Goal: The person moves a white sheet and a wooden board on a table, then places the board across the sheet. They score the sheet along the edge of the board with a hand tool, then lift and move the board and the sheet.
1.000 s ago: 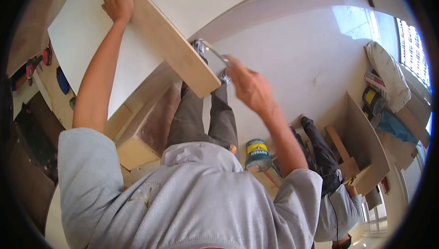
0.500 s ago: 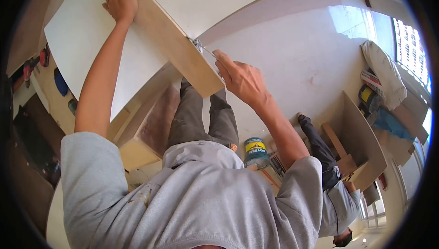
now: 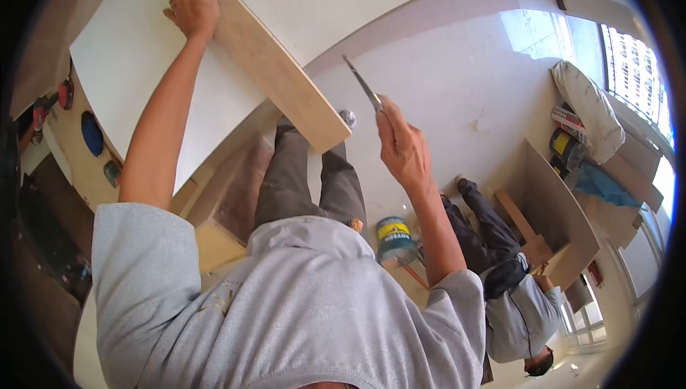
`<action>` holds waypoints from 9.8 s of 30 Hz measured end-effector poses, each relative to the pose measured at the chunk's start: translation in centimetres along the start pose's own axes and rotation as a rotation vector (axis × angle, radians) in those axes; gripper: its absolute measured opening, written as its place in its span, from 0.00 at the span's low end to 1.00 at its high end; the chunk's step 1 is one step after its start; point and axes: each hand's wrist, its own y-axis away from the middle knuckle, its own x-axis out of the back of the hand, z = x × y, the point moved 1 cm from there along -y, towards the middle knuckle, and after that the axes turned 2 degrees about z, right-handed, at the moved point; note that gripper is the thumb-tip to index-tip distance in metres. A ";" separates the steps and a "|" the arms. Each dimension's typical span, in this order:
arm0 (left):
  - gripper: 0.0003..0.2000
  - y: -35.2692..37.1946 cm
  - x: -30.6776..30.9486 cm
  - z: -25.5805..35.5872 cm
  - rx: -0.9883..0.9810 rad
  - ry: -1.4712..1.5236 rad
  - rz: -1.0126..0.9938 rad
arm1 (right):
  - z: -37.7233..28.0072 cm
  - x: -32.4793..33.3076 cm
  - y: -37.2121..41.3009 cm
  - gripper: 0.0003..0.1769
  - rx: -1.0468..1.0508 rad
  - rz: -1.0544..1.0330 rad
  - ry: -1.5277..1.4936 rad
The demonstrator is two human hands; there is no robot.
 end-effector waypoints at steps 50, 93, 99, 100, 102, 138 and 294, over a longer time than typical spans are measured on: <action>0.26 0.2 0.9 0.7 -0.006 -0.059 -0.014 | -3.0 -7.0 -6.1 0.14 0.076 -0.216 0.095; 0.27 0.6 -2.8 -1.8 -0.063 -0.052 0.081 | -3.4 0.3 -2.6 0.08 -0.148 -0.125 0.087; 0.26 0.4 1.7 0.4 0.037 0.016 0.028 | -6.0 -2.1 -0.5 0.18 -0.321 -0.101 -0.423; 0.26 0.1 1.8 1.2 0.042 0.021 0.022 | -5.7 -1.8 -0.8 0.17 -0.310 -0.106 -0.452; 0.26 0.6 2.3 0.9 0.054 0.034 0.018 | -5.9 -1.8 -0.5 0.16 -0.297 -0.111 -0.492; 0.14 18.7 26.6 -7.2 0.009 0.947 -0.908 | -46.3 -47.6 -10.5 0.12 -0.055 -0.851 -0.411; 0.18 12.4 22.4 -22.3 0.534 0.568 -0.052 | -8.0 13.5 -6.3 0.37 0.060 0.253 0.459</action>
